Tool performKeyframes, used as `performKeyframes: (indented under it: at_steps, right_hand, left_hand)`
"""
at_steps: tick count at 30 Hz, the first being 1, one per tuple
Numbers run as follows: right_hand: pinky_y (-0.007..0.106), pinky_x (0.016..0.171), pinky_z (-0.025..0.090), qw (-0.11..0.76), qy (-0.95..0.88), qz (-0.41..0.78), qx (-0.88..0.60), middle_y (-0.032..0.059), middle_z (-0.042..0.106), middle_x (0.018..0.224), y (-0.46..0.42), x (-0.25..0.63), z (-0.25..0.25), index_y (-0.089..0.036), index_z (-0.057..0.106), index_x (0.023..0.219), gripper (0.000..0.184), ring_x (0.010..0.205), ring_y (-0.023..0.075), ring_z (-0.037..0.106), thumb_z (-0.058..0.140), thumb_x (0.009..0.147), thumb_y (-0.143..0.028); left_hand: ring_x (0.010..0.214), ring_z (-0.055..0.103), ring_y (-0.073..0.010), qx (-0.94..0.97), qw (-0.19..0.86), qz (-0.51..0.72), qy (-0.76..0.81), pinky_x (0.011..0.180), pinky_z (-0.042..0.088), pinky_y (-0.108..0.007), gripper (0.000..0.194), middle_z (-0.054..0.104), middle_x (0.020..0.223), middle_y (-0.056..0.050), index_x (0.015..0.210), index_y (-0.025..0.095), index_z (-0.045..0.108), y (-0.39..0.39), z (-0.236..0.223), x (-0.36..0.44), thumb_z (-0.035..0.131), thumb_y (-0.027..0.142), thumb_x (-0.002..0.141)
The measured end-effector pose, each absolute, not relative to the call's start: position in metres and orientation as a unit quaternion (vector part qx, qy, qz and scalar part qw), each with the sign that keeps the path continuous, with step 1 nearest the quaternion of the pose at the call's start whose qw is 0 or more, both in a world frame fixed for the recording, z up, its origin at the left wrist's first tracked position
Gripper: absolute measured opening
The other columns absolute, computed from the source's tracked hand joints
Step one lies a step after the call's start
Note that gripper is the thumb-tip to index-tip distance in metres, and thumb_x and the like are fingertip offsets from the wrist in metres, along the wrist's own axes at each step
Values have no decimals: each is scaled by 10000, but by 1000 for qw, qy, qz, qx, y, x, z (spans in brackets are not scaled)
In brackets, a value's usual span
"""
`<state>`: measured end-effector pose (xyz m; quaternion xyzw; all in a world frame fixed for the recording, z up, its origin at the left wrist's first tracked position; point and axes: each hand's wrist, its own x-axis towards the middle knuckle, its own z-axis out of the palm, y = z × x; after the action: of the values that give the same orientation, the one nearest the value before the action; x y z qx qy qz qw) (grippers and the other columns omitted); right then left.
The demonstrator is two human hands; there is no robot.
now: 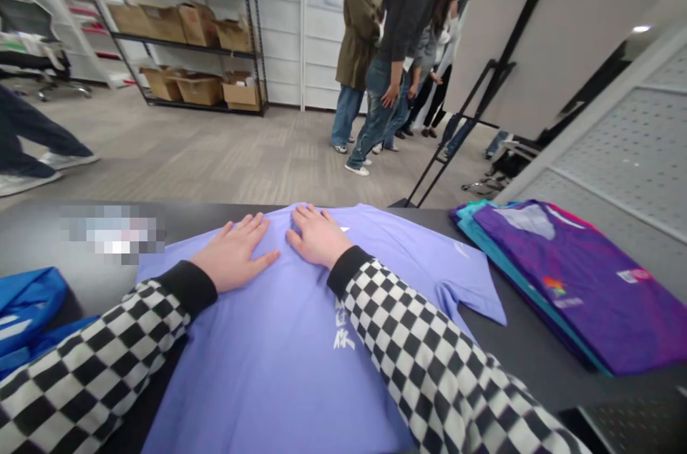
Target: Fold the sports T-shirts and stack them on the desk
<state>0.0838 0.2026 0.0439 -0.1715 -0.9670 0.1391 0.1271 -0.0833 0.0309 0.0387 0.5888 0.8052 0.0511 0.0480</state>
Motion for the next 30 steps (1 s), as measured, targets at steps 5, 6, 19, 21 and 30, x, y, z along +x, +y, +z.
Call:
performKeyframes:
  at_steps: [5, 6, 19, 21, 30]
  right_hand:
    - [646, 1361, 278, 133, -968, 129, -169, 180, 490, 1756, 203, 83, 43, -136, 564, 1583, 554, 1657, 381, 386, 487, 1145, -466]
    - [644, 1362, 278, 133, -968, 127, -170, 176, 490, 1756, 204, 83, 42, -145, 565, 1581, 549, 1656, 377, 387, 485, 1147, -472]
    - [657, 1364, 252, 111, -969, 134, -175, 183, 447, 1784, 200, 86, 51, -158, 541, 1625, 675, 1684, 375, 349, 375, 1176, -634]
    - [669, 1364, 244, 105, -970, 133, -175, 190, 418, 1798, 200, 86, 49, -142, 517, 1653, 735, 1688, 393, 337, 368, 1166, -673]
    - [592, 1399, 229, 119, -952, 196, -204, 126, 401, 1812, 220, 94, 70, -207, 504, 1705, 611, 1720, 297, 300, 422, 1183, -514]
  left_hand:
    - [1736, 243, -387, 576, 34, 40, 816, 1391, 189, -629, 1000, 242, 1864, -174, 1784, 95, 340, 23, 37, -96, 286, 769, 1048]
    - [1735, 244, -390, 576, 32, 37, 816, 1388, 191, -635, 990, 242, 1865, -170, 1785, 100, 340, 22, 37, -98, 275, 761, 1051]
    - [1738, 242, -380, 570, 20, 36, 821, 1388, 184, -614, 987, 227, 1861, -205, 1779, 92, 348, 23, 34, -99, 326, 745, 1040]
    - [1738, 236, -389, 570, 30, 42, 820, 1387, 176, -633, 1007, 219, 1858, -219, 1775, 71, 345, 24, 38, -97, 338, 754, 1035]
    - [1737, 239, -395, 572, 49, 89, 814, 1393, 133, -636, 980, 252, 1846, -245, 1759, 84, 387, 26, 41, -96, 404, 731, 1023]
